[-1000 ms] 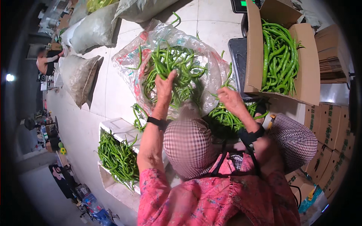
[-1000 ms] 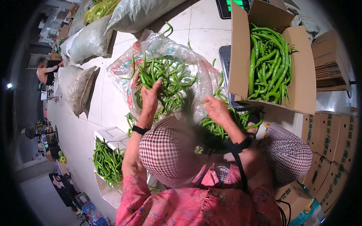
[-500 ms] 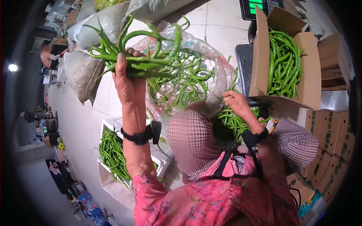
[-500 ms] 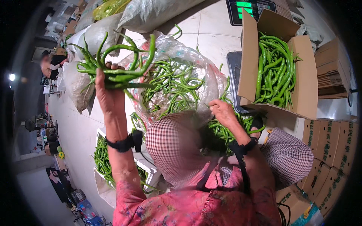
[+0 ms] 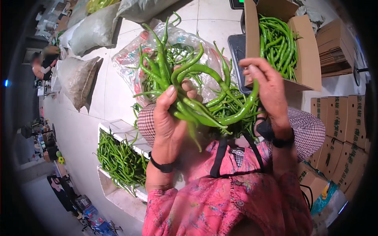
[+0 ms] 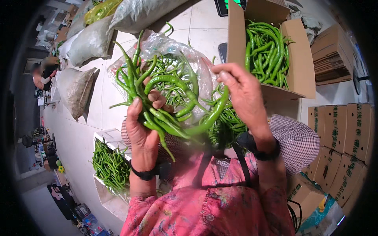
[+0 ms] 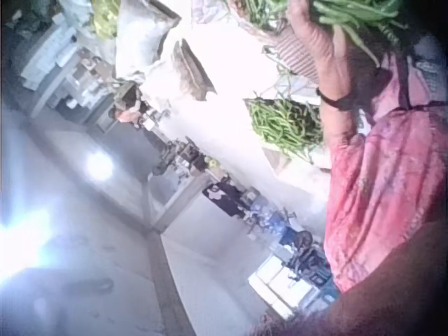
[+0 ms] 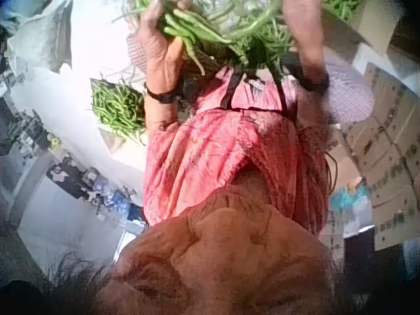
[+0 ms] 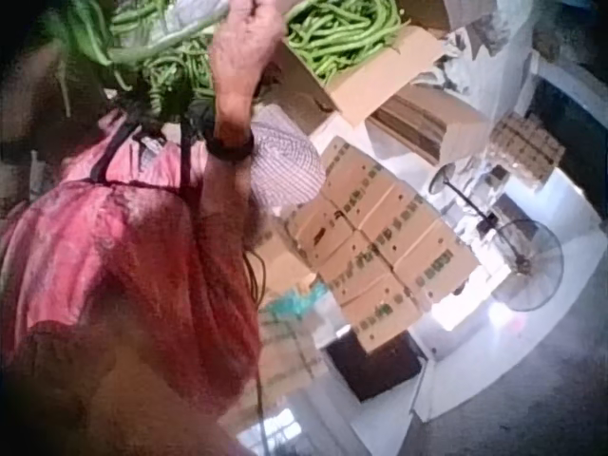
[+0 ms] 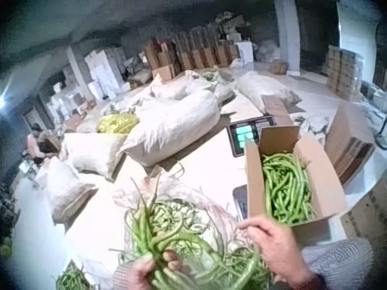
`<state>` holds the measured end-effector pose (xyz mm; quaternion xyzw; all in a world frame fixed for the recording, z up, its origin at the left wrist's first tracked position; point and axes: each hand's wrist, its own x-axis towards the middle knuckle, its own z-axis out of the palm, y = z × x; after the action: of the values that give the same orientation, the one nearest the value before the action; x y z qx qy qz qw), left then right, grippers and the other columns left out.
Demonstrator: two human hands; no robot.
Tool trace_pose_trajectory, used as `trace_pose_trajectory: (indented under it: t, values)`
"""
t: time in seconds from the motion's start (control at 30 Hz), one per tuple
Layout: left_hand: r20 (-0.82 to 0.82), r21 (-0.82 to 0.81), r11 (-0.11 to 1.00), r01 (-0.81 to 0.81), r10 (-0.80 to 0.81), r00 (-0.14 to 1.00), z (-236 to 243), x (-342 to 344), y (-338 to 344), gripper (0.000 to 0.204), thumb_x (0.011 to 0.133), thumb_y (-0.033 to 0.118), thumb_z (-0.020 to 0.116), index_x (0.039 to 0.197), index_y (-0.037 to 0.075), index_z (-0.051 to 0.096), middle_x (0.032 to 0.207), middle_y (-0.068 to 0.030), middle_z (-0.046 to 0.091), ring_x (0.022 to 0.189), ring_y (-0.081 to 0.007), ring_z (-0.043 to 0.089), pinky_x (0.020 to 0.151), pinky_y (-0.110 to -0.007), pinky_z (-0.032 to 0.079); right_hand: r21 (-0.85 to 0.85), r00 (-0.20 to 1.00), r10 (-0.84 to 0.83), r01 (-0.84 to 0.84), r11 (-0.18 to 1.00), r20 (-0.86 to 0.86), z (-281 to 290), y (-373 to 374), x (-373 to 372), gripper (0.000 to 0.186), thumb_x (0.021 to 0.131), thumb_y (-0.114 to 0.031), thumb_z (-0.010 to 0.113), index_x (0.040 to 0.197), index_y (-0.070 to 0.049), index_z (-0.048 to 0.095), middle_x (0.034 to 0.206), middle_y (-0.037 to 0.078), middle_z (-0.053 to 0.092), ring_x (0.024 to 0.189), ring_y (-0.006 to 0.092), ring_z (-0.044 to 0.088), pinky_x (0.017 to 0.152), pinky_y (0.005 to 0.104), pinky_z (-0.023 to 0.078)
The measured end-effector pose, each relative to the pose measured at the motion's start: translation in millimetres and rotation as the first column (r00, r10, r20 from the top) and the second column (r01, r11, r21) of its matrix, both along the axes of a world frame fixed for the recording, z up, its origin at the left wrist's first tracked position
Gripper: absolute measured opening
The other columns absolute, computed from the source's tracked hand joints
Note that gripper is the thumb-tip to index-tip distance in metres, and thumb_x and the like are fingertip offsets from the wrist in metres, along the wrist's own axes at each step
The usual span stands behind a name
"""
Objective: Sort green chili peppers from a pile on the floor into a box, weigh the box on a digital scale, and seal the box with a tape dispenser.
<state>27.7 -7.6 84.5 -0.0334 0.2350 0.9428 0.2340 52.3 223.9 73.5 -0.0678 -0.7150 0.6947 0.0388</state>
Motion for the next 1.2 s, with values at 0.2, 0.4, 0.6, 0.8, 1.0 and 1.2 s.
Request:
trace_pose_trajectory:
  t: [0.2, 0.4, 0.6, 0.8, 1.0, 1.2]
  values:
    - [0.116, 0.088, 0.993, 0.076, -0.086, 0.990, -48, 11, 24, 0.051, 0.080, 0.010, 0.064, 0.129, 0.003, 0.050, 0.096, -0.0109, 0.062, 0.080, -0.0193, 0.061, 0.077, -0.034, 0.053, 0.512, 0.947, 0.004, 0.170, 0.842, -0.320, 36, 29, 11, 0.016, 0.091, -0.007, 0.059, 0.103, -0.001, 0.067, 0.089, 0.009, 0.065, 0.078, 0.0137, 0.061, 0.069, 0.0254, 0.047]
    - [0.109, -0.025, 0.974, 0.226, -0.222, 0.969, -60, 19, 38, 0.059, 0.081, 0.011, 0.062, 0.136, 0.002, 0.045, 0.098, -0.0103, 0.062, 0.078, -0.0183, 0.060, 0.077, -0.037, 0.050, 0.389, 0.934, 0.329, -0.357, 0.850, 0.138, 17, 9, 3, 0.032, 0.084, -0.016, 0.070, 0.114, -0.005, 0.064, 0.079, 0.009, 0.069, 0.069, 0.0114, 0.061, 0.063, 0.0267, 0.049]
    - [0.159, -0.064, 0.970, 0.233, -0.220, 0.962, -86, 20, 40, 0.055, 0.084, 0.009, 0.060, 0.136, 0.001, 0.045, 0.100, -0.0126, 0.061, 0.085, -0.0201, 0.060, 0.077, -0.037, 0.055, 0.087, 0.955, 0.193, -0.217, 0.972, 0.224, -30, -1, 1, 0.033, 0.088, -0.019, 0.067, 0.116, -0.003, 0.061, 0.067, 0.011, 0.064, 0.060, 0.0080, 0.056, 0.057, 0.0281, 0.046]
    - [0.124, -0.331, 0.942, 0.060, -0.019, 0.992, -81, 19, 48, 0.040, 0.084, 0.008, 0.062, 0.122, -0.001, 0.053, 0.098, -0.0094, 0.061, 0.084, -0.0184, 0.062, 0.077, -0.033, 0.054, 0.131, 0.929, 0.180, -0.232, 0.964, 0.325, -40, -1, 15, 0.027, 0.090, -0.026, 0.066, 0.098, -0.001, 0.069, 0.066, 0.007, 0.059, 0.066, 0.0100, 0.056, 0.064, 0.0282, 0.047]
    - [-0.067, -0.628, 0.778, -0.001, -0.053, 0.996, -87, 27, 51, 0.032, 0.085, 0.012, 0.067, 0.111, -0.004, 0.062, 0.101, -0.0055, 0.066, 0.089, -0.0109, 0.060, 0.077, -0.027, 0.049, -0.269, 0.940, 0.224, -0.153, 0.951, 0.256, -69, -43, 21, 0.043, 0.099, -0.033, 0.052, 0.115, 0.007, 0.057, 0.101, 0.010, 0.064, 0.096, 0.0139, 0.056, 0.086, 0.0287, 0.045]
    - [-0.053, -0.609, 0.779, -0.151, 0.149, 0.987, -70, 28, 52, 0.026, 0.084, 0.010, 0.067, 0.107, 0.000, 0.059, 0.098, -0.0082, 0.065, 0.088, -0.0162, 0.062, 0.082, -0.031, 0.049, -0.703, 0.951, 0.157, 0.080, 0.707, 0.265, -71, -31, -7, 0.035, 0.102, -0.030, 0.044, 0.106, 0.001, 0.060, 0.099, 0.008, 0.063, 0.095, 0.0188, 0.058, 0.089, 0.0335, 0.045]
